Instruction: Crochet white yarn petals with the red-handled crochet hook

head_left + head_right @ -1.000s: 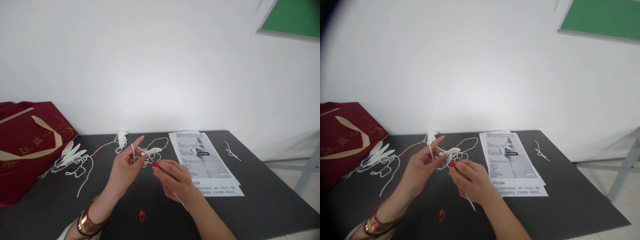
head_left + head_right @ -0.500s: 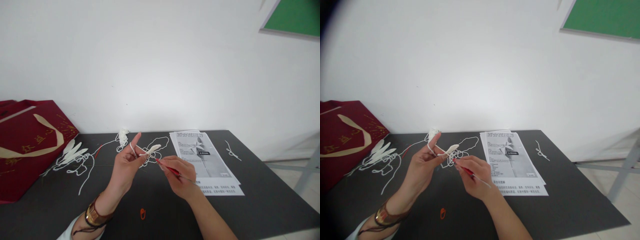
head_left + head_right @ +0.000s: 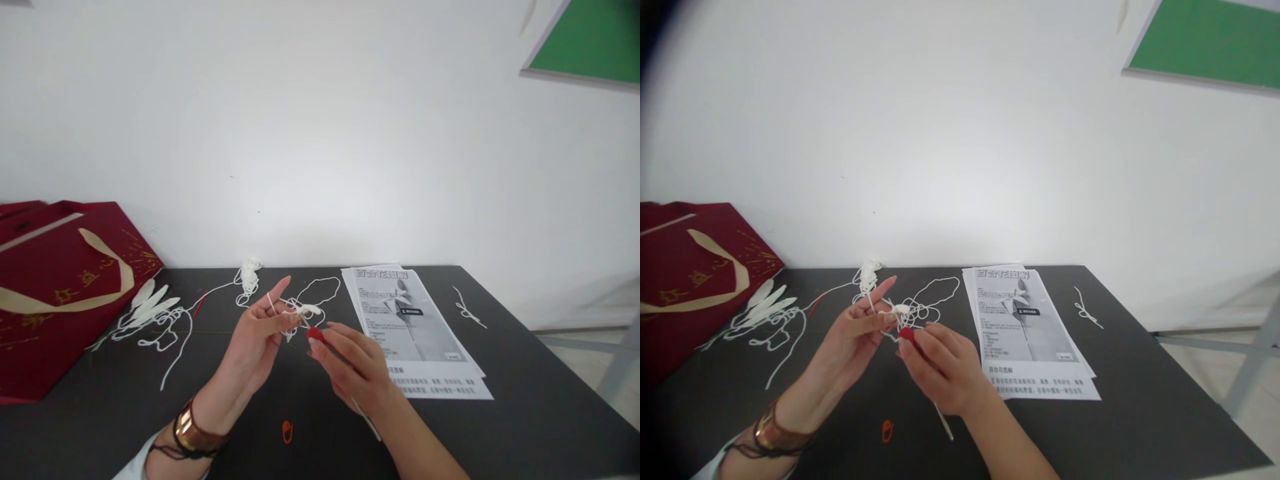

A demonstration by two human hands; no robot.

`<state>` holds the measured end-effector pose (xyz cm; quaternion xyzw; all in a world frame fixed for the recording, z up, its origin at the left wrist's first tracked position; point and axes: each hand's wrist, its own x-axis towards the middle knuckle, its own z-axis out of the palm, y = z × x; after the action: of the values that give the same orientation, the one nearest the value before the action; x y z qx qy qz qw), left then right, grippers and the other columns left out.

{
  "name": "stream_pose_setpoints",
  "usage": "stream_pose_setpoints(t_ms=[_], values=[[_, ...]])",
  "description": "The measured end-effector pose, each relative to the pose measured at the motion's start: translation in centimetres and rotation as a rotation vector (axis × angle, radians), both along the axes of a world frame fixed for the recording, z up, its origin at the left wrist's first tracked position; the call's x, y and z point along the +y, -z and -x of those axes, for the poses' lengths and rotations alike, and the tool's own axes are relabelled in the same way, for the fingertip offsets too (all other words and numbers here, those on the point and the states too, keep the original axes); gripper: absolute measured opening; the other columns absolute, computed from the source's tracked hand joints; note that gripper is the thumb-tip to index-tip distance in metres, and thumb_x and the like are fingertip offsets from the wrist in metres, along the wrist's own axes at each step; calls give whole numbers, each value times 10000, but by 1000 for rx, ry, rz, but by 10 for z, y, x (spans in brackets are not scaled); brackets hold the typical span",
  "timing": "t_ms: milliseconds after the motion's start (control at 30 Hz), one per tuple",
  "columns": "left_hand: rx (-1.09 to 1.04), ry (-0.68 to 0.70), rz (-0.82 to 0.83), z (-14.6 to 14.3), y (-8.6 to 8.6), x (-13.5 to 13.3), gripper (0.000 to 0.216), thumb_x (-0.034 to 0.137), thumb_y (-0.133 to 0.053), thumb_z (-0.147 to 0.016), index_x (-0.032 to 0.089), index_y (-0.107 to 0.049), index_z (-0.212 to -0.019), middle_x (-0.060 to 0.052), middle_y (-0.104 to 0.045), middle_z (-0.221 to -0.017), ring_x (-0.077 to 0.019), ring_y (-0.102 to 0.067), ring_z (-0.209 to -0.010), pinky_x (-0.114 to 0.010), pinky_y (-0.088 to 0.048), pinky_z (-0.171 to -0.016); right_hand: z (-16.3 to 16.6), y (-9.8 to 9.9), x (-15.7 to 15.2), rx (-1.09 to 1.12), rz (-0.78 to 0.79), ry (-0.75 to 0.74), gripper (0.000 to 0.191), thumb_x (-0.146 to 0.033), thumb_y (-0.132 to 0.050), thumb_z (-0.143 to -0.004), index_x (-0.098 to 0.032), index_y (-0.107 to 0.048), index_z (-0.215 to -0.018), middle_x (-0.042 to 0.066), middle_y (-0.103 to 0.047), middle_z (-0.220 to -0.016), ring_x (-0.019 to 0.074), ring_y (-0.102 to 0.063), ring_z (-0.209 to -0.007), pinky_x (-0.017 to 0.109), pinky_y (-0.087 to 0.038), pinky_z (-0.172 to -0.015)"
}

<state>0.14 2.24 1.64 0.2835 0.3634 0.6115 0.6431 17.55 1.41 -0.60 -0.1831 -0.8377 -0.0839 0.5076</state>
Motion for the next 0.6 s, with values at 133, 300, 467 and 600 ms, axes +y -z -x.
stream_pose_setpoints(t_ms=[133, 300, 467, 600], values=[[299, -168, -149, -3, 1, -4, 824, 107, -789, -667, 184, -432, -1405, 51, -664, -653, -82, -582, -615, -205, -461, -660, 3, 0, -2, -20, -1, 39, 284, -53, -643, -816, -79, -618, -1099, 122, -723, -834, 215, -666, -796, 360, -592, -771], [522, -192, -201, -3, 5, -5, 752, 177, -763, -709, 239, -461, -1394, 54, -635, -664, -108, -568, -631, -251, -452, -667, 3, -1, -4, 128, 235, -46, 345, -12, -605, -822, -132, -587, -1144, 98, -710, -866, 176, -627, -737, 285, -545, -611], [570, -168, -169, -1, 4, -3, 728, 187, -767, -690, 210, -497, -1365, 51, -612, -651, -110, -505, -604, -247, -404, -609, -4, -12, -7, 164, 326, -76, 330, -10, -586, -818, -160, -588, -1113, 85, -694, -846, 170, -592, -697, 288, -496, -579], [621, -82, -139, 1, 1, -1, 698, 174, -778, -667, 190, -542, -1323, 42, -602, -646, -122, -492, -608, -257, -382, -603, -12, -20, -7, 218, 457, -94, 256, -39, -572, -829, -176, -618, -1040, 56, -665, -789, 153, -576, -664, 272, -466, -564]])
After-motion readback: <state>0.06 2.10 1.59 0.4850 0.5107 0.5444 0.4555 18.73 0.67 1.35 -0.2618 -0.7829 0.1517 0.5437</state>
